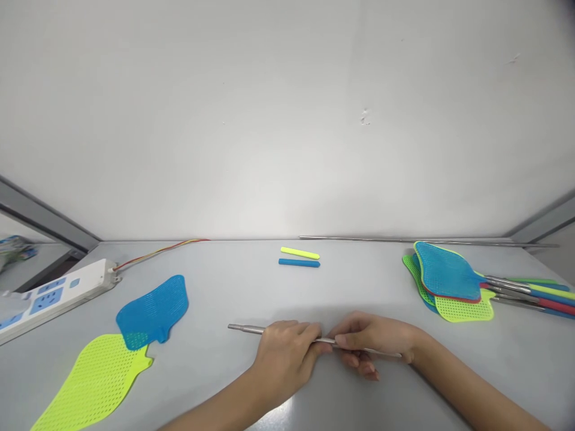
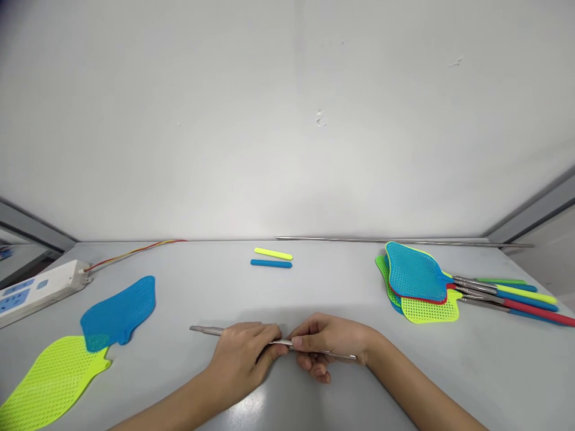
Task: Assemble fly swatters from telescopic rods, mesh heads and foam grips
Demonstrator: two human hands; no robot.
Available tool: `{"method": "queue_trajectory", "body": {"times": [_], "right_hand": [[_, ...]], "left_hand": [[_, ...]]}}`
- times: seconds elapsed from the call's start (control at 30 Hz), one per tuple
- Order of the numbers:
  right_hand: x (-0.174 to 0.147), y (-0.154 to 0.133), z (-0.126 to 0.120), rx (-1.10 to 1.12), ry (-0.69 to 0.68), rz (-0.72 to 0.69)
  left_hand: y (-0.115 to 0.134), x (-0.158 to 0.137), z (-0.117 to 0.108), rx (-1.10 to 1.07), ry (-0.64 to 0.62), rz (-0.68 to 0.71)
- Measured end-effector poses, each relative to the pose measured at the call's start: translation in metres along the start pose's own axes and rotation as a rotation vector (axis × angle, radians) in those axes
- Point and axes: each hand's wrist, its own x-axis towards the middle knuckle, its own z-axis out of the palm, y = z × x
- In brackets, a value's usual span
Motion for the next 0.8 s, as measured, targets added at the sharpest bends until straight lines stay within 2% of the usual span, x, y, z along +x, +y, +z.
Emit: {"method": "queue_trajectory", "body": {"times": [0.2,0.43,0.67,0.8], "right_hand": [[0.0000,-0.0005,0.0008,-0.008,0.012,-0.006],[0.0012,0.0002,0.0032,-0.027,0.052,-0.033],[0.0023,0.0036,-0.0016,0.023,-0.006,-0.029],[0.0023,0.0022,-0.0009,0.063,-0.008,-0.038]], "left_hand": [[-0.0017,0.0001,0.0012,-0.003,0.037,0.040],[-0.0015,0.0025,-0.0014,-0.069,0.029,-0.042],[0.0011,0.0027,-0.0026,-0.108,0.017,-0.059],[0.0019,0.0031,-0.0035,-0.132,0.064,-0.054]]}}
